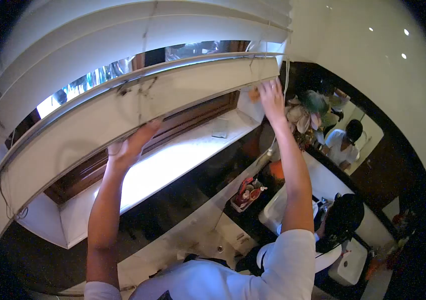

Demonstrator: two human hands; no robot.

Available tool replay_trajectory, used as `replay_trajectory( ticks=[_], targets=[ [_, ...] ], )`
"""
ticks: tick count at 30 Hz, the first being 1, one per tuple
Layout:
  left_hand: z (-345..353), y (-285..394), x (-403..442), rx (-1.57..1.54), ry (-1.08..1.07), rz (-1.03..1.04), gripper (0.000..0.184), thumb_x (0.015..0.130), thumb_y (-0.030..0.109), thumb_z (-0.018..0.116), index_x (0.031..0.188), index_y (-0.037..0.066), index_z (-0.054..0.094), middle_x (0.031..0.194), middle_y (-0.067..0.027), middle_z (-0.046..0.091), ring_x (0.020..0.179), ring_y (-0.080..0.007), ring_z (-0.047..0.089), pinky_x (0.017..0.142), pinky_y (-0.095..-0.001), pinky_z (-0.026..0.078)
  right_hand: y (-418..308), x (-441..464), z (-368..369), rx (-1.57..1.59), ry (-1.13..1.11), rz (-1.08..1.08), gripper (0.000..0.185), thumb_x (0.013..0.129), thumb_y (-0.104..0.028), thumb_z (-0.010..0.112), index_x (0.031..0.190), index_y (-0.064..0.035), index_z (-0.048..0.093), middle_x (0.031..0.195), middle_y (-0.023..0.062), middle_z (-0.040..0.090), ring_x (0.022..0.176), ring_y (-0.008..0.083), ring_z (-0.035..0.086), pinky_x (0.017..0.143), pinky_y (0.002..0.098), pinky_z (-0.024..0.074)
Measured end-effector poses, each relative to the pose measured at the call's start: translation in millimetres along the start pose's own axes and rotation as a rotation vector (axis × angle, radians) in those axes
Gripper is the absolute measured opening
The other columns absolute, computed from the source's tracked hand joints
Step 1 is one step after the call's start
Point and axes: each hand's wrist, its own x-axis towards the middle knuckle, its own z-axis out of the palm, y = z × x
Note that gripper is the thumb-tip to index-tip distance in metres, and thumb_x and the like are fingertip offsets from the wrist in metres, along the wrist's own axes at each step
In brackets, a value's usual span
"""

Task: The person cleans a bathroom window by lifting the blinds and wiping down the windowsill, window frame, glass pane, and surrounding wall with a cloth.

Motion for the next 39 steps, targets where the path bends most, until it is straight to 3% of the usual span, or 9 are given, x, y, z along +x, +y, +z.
replay_trajectory(
  ticks=[3,11,15,17,23,32,35,37,39],
  targets=[
    [5.3,1.8,-4.1,-0.161,0.021,0.004,0.022,0.075,0.016,0.068,0.093,0.003,0.065,0.084,-0.0061,0.065,0.077,-0.0164,0.061,0.071,-0.0293,0.049,11.1,0.4,9.5,-0.006,-0.168,0.242,0.023,0.073,-0.007,0.051,0.095,-0.0045,0.058,0.099,0.0095,0.053,0.105,0.0274,0.047,0.095,0.0405,0.0361],
    [2.8,-7.2,-6.9,-0.080,0.130,-0.138,0.028,0.075,0.020,0.067,0.097,0.002,0.062,0.087,-0.0033,0.062,0.076,-0.0133,0.056,0.067,-0.0265,0.046,-11.9,-55.6,41.6,-0.053,-0.102,-0.035,0.039,0.072,-0.010,0.050,0.110,-0.0024,0.055,0.116,0.0115,0.051,0.111,0.0270,0.045,0.091,0.0412,0.0380],
    [4.0,-7.9,-10.4,-0.116,0.171,-0.251,0.033,0.075,0.020,0.068,0.102,0.003,0.059,0.090,-0.0036,0.060,0.077,-0.0136,0.055,0.068,-0.0273,0.046,32.3,24.1,16.9,0.215,0.197,0.308,0.022,0.074,-0.008,0.052,0.093,-0.0029,0.060,0.120,0.0137,0.048,0.116,0.0295,0.042,0.095,0.0459,0.0361],
    [6.5,-6.9,-12.8,-0.177,0.197,-0.321,0.035,0.074,0.019,0.068,0.104,0.003,0.058,0.088,-0.0033,0.059,0.077,-0.0132,0.054,0.068,-0.0273,0.046,27.7,13.9,15.2,-0.141,0.144,0.155,0.027,0.075,-0.008,0.052,0.100,-0.0018,0.058,0.120,0.0155,0.048,0.117,0.0320,0.040,0.097,0.0454,0.0349],
    [11.8,0.9,-15.2,-0.203,0.158,-0.228,0.028,0.075,0.023,0.067,0.094,0.004,0.058,0.081,-0.0010,0.054,0.071,-0.0105,0.049,0.063,-0.0246,0.042,-24.9,-103.1,56.1,0.238,-0.012,0.055,0.037,0.073,-0.003,0.048,0.110,0.0012,0.055,0.124,0.0146,0.047,0.119,0.0313,0.040,0.100,0.0444,0.0316],
    [5.2,-42.9,-38.0,-0.050,0.236,-0.245,0.027,0.076,0.022,0.064,0.096,0.004,0.060,0.084,-0.0018,0.057,0.076,-0.0126,0.052,0.069,-0.0275,0.044,15.2,43.2,0.4,0.574,0.353,0.493,0.038,0.072,-0.002,0.049,0.110,-0.0017,0.055,0.119,0.0162,0.050,0.113,0.0308,0.045,0.097,0.0393,0.0350],
    [5.8,-32.2,-28.1,-0.099,0.247,-0.251,0.032,0.076,0.022,0.064,0.101,0.003,0.059,0.092,-0.0033,0.058,0.084,-0.0137,0.053,0.074,-0.0284,0.045,7.5,23.0,39.8,-0.561,0.121,0.181,0.037,0.076,-0.007,0.048,0.113,-0.0050,0.054,0.118,0.0140,0.052,0.108,0.0300,0.049,0.096,0.0391,0.0349],
    [8.9,-24.2,-27.2,-0.236,0.247,-0.359,0.034,0.076,0.021,0.064,0.104,0.002,0.058,0.095,-0.0040,0.058,0.087,-0.0142,0.053,0.077,-0.0289,0.045,-10.2,0.8,63.5,0.010,-0.312,0.117,0.037,0.078,-0.018,0.051,0.114,-0.0063,0.053,0.117,0.0105,0.052,0.115,0.0271,0.043,0.101,0.0437,0.0282],
    [9.7,-26.6,-25.1,-0.255,0.274,-0.396,0.037,0.075,0.020,0.064,0.106,0.001,0.057,0.098,-0.0054,0.057,0.090,-0.0149,0.053,0.078,-0.0296,0.045,-15.9,0.8,57.0,0.008,-0.269,0.035,0.038,0.078,-0.018,0.051,0.114,-0.0071,0.052,0.117,0.0105,0.052,0.114,0.0276,0.044,0.100,0.0429,0.0300]
  ],
)
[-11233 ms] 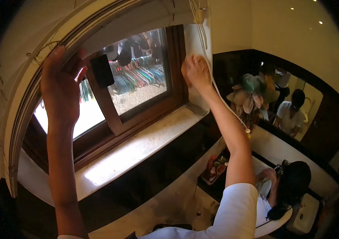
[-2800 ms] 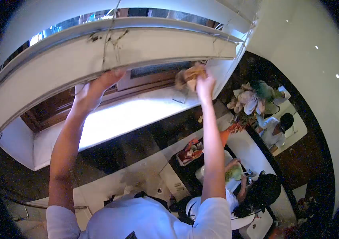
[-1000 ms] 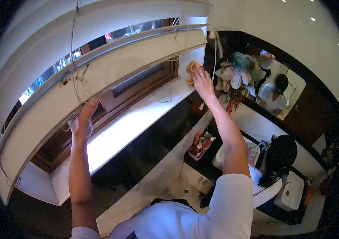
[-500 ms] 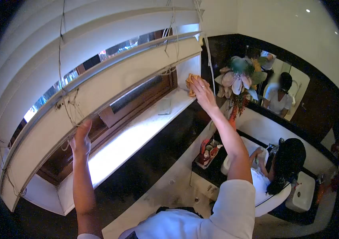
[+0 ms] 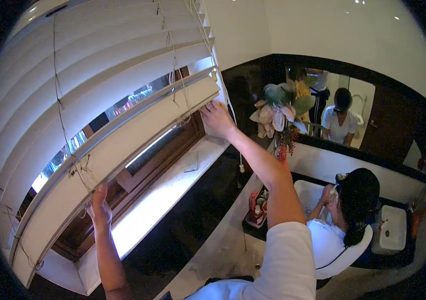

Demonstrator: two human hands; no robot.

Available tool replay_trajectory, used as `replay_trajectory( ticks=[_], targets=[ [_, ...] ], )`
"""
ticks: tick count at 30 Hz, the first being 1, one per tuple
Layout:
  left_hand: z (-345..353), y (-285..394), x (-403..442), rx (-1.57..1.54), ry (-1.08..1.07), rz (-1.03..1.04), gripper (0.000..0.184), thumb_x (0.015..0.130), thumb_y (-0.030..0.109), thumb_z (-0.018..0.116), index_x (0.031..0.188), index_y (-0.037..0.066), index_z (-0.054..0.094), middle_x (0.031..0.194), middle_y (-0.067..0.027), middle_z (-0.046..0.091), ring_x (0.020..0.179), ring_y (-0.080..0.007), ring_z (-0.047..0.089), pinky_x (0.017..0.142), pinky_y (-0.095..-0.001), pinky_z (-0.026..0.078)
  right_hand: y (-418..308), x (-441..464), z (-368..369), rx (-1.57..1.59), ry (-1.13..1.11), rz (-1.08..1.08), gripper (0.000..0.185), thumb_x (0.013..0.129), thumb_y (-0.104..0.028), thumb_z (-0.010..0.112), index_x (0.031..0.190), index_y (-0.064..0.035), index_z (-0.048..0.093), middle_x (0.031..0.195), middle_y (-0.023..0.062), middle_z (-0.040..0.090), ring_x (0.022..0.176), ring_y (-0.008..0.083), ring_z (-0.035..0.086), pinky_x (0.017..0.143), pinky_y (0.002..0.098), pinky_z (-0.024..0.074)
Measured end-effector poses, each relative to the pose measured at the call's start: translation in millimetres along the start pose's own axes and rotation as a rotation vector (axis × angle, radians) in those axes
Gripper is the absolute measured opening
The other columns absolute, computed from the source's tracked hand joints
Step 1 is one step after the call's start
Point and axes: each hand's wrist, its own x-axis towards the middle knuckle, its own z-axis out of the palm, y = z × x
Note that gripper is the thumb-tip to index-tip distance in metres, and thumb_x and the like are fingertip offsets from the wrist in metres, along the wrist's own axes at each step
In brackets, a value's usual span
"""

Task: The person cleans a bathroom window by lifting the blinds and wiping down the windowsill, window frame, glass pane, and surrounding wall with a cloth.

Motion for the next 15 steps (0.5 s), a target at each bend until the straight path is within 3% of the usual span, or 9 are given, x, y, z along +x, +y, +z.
replay_trajectory(
  ticks=[2,4,5,7,8,10,11,13,15],
  targets=[
    [10.2,14.7,-4.2,0.057,-0.019,0.028,0.038,0.074,0.020,0.065,0.106,0.001,0.057,0.099,-0.0055,0.057,0.091,-0.0149,0.053,0.079,-0.0300,0.044,8.1,22.6,-7.5,-0.020,0.053,-0.075,0.038,0.078,-0.017,0.050,0.115,-0.0080,0.051,0.117,0.0105,0.052,0.113,0.0281,0.045,0.099,0.0420,0.0318],
    [8.6,17.0,-5.9,0.121,-0.044,0.051,0.039,0.074,0.019,0.065,0.107,0.001,0.056,0.100,-0.0057,0.057,0.091,-0.0149,0.052,0.080,-0.0304,0.044,18.1,67.3,-21.4,0.833,0.670,0.128,0.039,0.077,-0.021,0.050,0.113,-0.0063,0.051,0.118,0.0131,0.050,0.116,0.0287,0.042,0.100,0.0437,0.0301],
    [2.3,6.2,-5.2,0.148,-0.031,0.052,0.040,0.073,0.018,0.065,0.108,0.000,0.056,0.102,-0.0058,0.057,0.091,-0.0155,0.053,0.081,-0.0307,0.044,25.3,80.9,-35.8,0.830,0.678,0.132,0.039,0.077,-0.021,0.050,0.113,-0.0063,0.051,0.118,0.0131,0.050,0.116,0.0287,0.042,0.100,0.0437,0.0301],
    [6.2,8.8,-7.3,0.019,-0.041,-0.012,0.045,0.073,0.018,0.065,0.113,0.000,0.053,0.106,-0.0057,0.056,0.094,-0.0172,0.053,0.085,-0.0311,0.042,38.1,97.6,-68.2,0.029,0.708,0.222,0.046,0.080,-0.021,0.050,0.123,-0.0060,0.044,0.124,0.0147,0.044,0.118,0.0273,0.040,0.101,0.0426,0.0294],
    [6.1,10.2,-6.7,0.015,-0.046,-0.007,0.045,0.073,0.018,0.065,0.113,0.000,0.053,0.106,-0.0057,0.056,0.094,-0.0172,0.053,0.085,-0.0311,0.042,38.9,99.2,-58.7,0.022,0.711,0.225,0.046,0.080,-0.021,0.050,0.123,-0.0060,0.044,0.124,0.0147,0.044,0.118,0.0273,0.040,0.101,0.0426,0.0294],
    [0.4,9.9,-10.4,-0.063,0.011,-0.134,0.041,0.072,0.020,0.066,0.106,-0.001,0.054,0.107,-0.0047,0.053,0.103,-0.0165,0.047,0.094,-0.0317,0.033,30.5,95.4,-27.5,-0.410,0.396,0.223,0.045,0.085,-0.022,0.048,0.126,-0.0059,0.039,0.128,0.0130,0.040,0.119,0.0243,0.038,0.101,0.0415,0.0296],
    [8.5,18.8,-14.0,-0.055,-0.003,-0.056,0.035,0.074,0.019,0.064,0.101,-0.001,0.056,0.103,-0.0041,0.054,0.101,-0.0157,0.048,0.094,-0.0313,0.031,19.3,88.8,-23.1,-0.414,0.397,0.222,0.045,0.085,-0.022,0.048,0.126,-0.0059,0.039,0.128,0.0130,0.040,0.119,0.0243,0.038,0.101,0.0415,0.0296],
    [6.4,18.9,-14.5,-0.039,0.003,-0.077,0.034,0.074,0.018,0.063,0.102,-0.001,0.056,0.104,-0.0046,0.054,0.101,-0.0158,0.048,0.095,-0.0313,0.031,-12.1,66.3,-20.8,1.537,0.685,0.478,0.033,0.082,-0.018,0.048,0.111,-0.0030,0.050,0.114,0.0147,0.052,0.109,0.0298,0.048,0.090,0.0406,0.0389],
    [1.3,15.7,-12.7,-0.026,-0.003,-0.096,0.034,0.075,0.018,0.062,0.102,-0.001,0.056,0.105,-0.0050,0.054,0.102,-0.0159,0.048,0.096,-0.0314,0.030,-17.4,46.5,-7.3,0.798,0.678,0.252,0.032,0.081,-0.019,0.050,0.108,-0.0033,0.053,0.109,0.0159,0.054,0.104,0.0302,0.050,0.088,0.0392,0.0405]
  ],
)
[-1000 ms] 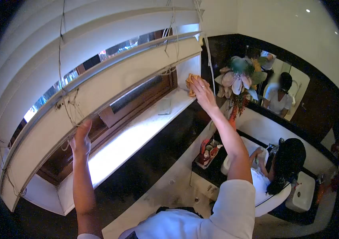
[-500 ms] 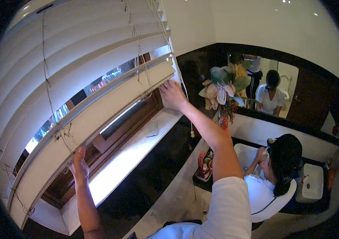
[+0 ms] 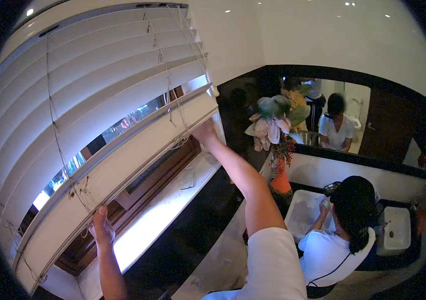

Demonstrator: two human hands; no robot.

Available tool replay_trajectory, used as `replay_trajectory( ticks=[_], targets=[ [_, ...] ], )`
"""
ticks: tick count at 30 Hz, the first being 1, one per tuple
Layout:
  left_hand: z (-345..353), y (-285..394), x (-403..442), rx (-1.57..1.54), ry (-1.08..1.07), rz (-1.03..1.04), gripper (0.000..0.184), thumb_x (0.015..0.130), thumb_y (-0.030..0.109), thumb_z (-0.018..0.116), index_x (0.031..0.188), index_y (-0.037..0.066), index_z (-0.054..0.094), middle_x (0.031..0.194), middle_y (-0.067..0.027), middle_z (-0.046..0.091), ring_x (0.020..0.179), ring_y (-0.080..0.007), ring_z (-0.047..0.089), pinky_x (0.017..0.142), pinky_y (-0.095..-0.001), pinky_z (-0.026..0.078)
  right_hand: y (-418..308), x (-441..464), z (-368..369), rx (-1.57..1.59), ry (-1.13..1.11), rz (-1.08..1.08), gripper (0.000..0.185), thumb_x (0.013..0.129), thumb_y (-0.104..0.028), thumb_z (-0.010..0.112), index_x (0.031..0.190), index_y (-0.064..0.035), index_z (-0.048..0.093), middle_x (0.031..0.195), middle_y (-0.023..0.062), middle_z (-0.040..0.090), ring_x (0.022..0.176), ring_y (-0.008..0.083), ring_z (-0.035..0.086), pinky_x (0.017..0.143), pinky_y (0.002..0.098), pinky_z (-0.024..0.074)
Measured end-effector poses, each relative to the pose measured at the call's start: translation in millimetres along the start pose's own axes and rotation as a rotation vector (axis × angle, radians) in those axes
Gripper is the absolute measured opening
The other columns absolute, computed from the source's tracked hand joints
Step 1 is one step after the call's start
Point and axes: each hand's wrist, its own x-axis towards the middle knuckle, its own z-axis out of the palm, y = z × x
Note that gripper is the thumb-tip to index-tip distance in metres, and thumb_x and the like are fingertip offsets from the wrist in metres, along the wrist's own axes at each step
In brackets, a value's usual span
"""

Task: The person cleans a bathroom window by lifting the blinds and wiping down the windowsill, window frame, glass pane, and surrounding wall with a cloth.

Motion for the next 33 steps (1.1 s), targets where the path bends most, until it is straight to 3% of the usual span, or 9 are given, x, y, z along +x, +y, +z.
replay_trajectory(
  ticks=[1,2,7,9,11,12,21,27,33],
  targets=[
    [-4.8,-4.8,1.8,0.032,-0.022,0.015,0.035,0.075,0.018,0.062,0.103,-0.002,0.055,0.106,-0.0058,0.054,0.102,-0.0163,0.048,0.096,-0.0315,0.030,7.3,-10.8,8.4,-0.015,0.004,0.004,0.032,0.081,-0.019,0.050,0.108,-0.0033,0.053,0.109,0.0159,0.054,0.104,0.0302,0.050,0.088,0.0392,0.0405],
    [-8.3,-10.4,4.9,0.062,-0.045,0.030,0.036,0.075,0.017,0.061,0.105,-0.002,0.055,0.107,-0.0065,0.055,0.103,-0.0167,0.048,0.096,-0.0316,0.030,22.4,-24.8,28.3,0.294,0.034,0.177,0.030,0.080,-0.018,0.051,0.107,-0.0035,0.053,0.107,0.0158,0.055,0.102,0.0301,0.051,0.087,0.0391,0.0410],
    [-16.1,-37.8,21.4,-0.113,-0.064,0.197,0.041,0.074,0.017,0.061,0.108,-0.004,0.053,0.108,-0.0087,0.055,0.104,-0.0188,0.048,0.097,-0.0335,0.030,9.6,54.9,3.1,0.830,0.195,0.176,0.041,0.081,-0.024,0.047,0.114,0.0003,0.048,0.116,0.0180,0.048,0.112,0.0322,0.043,0.095,0.0445,0.0337],
    [-21.8,-44.6,22.5,-0.086,0.006,0.140,0.045,0.073,0.020,0.062,0.110,-0.005,0.051,0.112,-0.0097,0.054,0.109,-0.0208,0.047,0.099,-0.0337,0.028,5.1,74.0,-6.4,0.589,0.298,-0.021,0.044,0.081,-0.026,0.046,0.116,0.0018,0.046,0.119,0.0182,0.045,0.115,0.0327,0.040,0.097,0.0452,0.0322],
    [-13.7,-30.9,11.4,-0.033,-0.030,0.130,0.044,0.074,0.020,0.061,0.110,-0.003,0.053,0.112,-0.0090,0.054,0.107,-0.0202,0.047,0.097,-0.0329,0.031,8.2,92.8,-31.7,-0.885,-0.068,-0.131,0.049,0.081,-0.027,0.045,0.119,0.0052,0.041,0.123,0.0199,0.041,0.117,0.0351,0.038,0.099,0.0473,0.0299],
    [-7.5,-19.5,3.9,0.023,-0.078,0.113,0.043,0.075,0.020,0.060,0.111,-0.001,0.054,0.112,-0.0082,0.054,0.106,-0.0196,0.048,0.095,-0.0322,0.033,0.1,98.3,-37.9,-0.960,-0.230,-0.057,0.046,0.083,-0.025,0.043,0.120,0.0011,0.042,0.126,0.0177,0.041,0.119,0.0317,0.037,0.100,0.0451,0.0290],
    [4.5,-9.9,4.2,0.232,-0.119,0.189,0.036,0.075,0.024,0.060,0.101,0.000,0.059,0.098,-0.0088,0.060,0.093,-0.0230,0.054,0.085,-0.0362,0.040,8.8,39.9,5.0,0.060,-0.053,0.041,0.043,0.083,-0.024,0.043,0.120,-0.0023,0.043,0.124,0.0160,0.043,0.117,0.0292,0.040,0.099,0.0435,0.0312],
    [12.1,1.4,1.1,0.286,-0.201,0.183,0.038,0.076,0.025,0.058,0.106,0.002,0.057,0.101,-0.0092,0.060,0.097,-0.0225,0.053,0.087,-0.0354,0.040,11.5,89.2,-27.4,-0.420,-0.091,-0.073,0.041,0.083,-0.023,0.044,0.119,-0.0046,0.045,0.123,0.0148,0.045,0.116,0.0276,0.041,0.097,0.0425,0.0327],
    [8.3,10.6,5.3,0.447,-0.372,0.229,0.024,0.080,0.025,0.056,0.087,0.003,0.055,0.080,-0.0046,0.054,0.076,-0.0195,0.049,0.068,-0.0366,0.041,13.9,81.9,2.3,-0.429,-0.073,-0.027,0.039,0.083,-0.023,0.045,0.119,-0.0069,0.046,0.121,0.0137,0.047,0.115,0.0259,0.043,0.096,0.0415,0.0342]
  ],
)
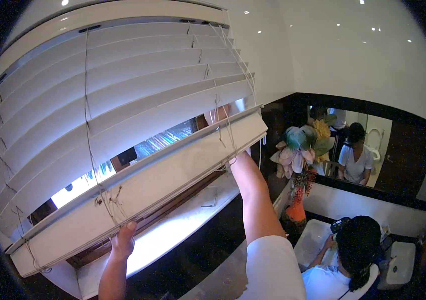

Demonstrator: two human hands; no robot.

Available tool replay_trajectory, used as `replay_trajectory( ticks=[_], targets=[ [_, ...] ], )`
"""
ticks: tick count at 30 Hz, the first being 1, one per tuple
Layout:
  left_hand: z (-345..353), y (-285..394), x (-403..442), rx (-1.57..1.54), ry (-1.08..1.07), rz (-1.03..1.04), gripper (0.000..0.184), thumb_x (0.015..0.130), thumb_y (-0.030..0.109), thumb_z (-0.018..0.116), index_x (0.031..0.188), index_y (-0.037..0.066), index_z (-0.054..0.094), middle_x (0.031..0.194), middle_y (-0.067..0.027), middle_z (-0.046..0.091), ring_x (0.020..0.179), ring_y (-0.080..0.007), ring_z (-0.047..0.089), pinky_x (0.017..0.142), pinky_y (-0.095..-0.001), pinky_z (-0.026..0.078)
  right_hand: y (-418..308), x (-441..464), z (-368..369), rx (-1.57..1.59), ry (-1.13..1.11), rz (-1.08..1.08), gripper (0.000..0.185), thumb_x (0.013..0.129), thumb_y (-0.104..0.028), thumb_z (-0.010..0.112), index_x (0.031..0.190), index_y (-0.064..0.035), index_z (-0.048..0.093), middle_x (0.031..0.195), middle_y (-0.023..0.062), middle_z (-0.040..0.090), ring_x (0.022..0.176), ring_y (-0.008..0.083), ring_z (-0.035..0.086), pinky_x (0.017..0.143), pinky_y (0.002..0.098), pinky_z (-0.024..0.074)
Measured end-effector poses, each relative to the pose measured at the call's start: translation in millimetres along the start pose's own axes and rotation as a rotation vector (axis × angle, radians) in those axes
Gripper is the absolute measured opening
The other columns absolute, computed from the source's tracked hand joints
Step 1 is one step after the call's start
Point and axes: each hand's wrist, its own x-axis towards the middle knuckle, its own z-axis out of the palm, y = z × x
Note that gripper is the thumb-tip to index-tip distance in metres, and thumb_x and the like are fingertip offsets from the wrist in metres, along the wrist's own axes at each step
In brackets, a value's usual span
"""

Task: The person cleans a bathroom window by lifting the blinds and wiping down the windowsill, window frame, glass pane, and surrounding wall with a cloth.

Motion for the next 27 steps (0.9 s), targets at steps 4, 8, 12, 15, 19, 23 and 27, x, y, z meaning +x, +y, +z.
replay_trajectory(
  ticks=[4,8,12,15,19,23,27],
  targets=[
    [-0.5,8.4,-7.1,-0.043,0.105,-0.063,0.030,0.079,0.024,0.057,0.100,0.003,0.057,0.094,-0.0079,0.058,0.090,-0.0207,0.053,0.079,-0.0357,0.042,-6.2,-72.4,40.3,0.275,-0.010,0.090,0.038,0.083,-0.022,0.045,0.118,-0.0084,0.047,0.121,0.0129,0.048,0.114,0.0249,0.044,0.095,0.0408,0.0352],
    [0.5,3.8,-5.1,-0.197,0.110,-0.079,0.039,0.079,0.022,0.058,0.112,0.003,0.055,0.109,-0.0110,0.058,0.104,-0.0226,0.052,0.091,-0.0354,0.038,-2.5,-145.4,58.6,0.406,-0.102,0.208,0.037,0.083,-0.022,0.045,0.118,-0.0100,0.048,0.120,0.0122,0.049,0.113,0.0238,0.045,0.094,0.0402,0.0361],
    [1.5,11.7,-6.3,0.012,0.133,-0.081,0.036,0.079,0.018,0.057,0.111,0.001,0.055,0.109,-0.0108,0.058,0.102,-0.0246,0.052,0.090,-0.0359,0.038,-13.2,-149.4,22.5,-0.074,-0.600,0.072,0.028,0.076,-0.011,0.049,0.101,-0.0102,0.062,0.103,0.0147,0.060,0.103,0.0299,0.053,0.091,0.0411,0.0389],
    [4.9,-2.5,-2.4,-0.115,0.120,-0.053,0.033,0.078,0.018,0.058,0.106,0.001,0.057,0.103,-0.0097,0.059,0.098,-0.0223,0.053,0.087,-0.0351,0.040,-12.4,-172.7,-12.5,0.109,-0.791,0.138,0.032,0.071,-0.005,0.049,0.101,-0.0071,0.062,0.097,0.0178,0.062,0.103,0.0335,0.053,0.089,0.0409,0.0403],
    [9.8,10.9,2.0,-0.199,0.194,-0.040,0.025,0.078,0.018,0.060,0.096,0.001,0.060,0.090,-0.0068,0.060,0.086,-0.0177,0.055,0.079,-0.0324,0.042,-4.0,-170.1,-17.7,0.548,-0.431,0.625,0.037,0.074,-0.002,0.045,0.110,0.0007,0.049,0.097,0.0267,0.058,0.095,0.0394,0.056,0.079,0.0427,0.0448],
    [15.8,4.8,6.0,-0.167,0.274,-0.006,0.021,0.078,0.018,0.062,0.090,0.001,0.061,0.081,-0.0043,0.059,0.075,-0.0158,0.054,0.070,-0.0304,0.044,-24.4,-121.7,-46.3,0.274,-0.289,0.641,0.035,0.081,-0.010,0.048,0.113,-0.0010,0.041,0.105,0.0259,0.054,0.089,0.0418,0.055,0.073,0.0481,0.0449],
    [13.4,-1.2,4.9,-0.193,0.279,0.005,0.019,0.078,0.017,0.062,0.089,0.001,0.060,0.079,-0.0031,0.058,0.073,-0.0140,0.053,0.067,-0.0286,0.043,-35.9,-133.1,-12.1,-0.165,-0.708,0.245,0.027,0.080,-0.011,0.046,0.104,-0.0004,0.053,0.112,0.0202,0.053,0.099,0.0365,0.052,0.076,0.0449,0.0446]
  ],
)
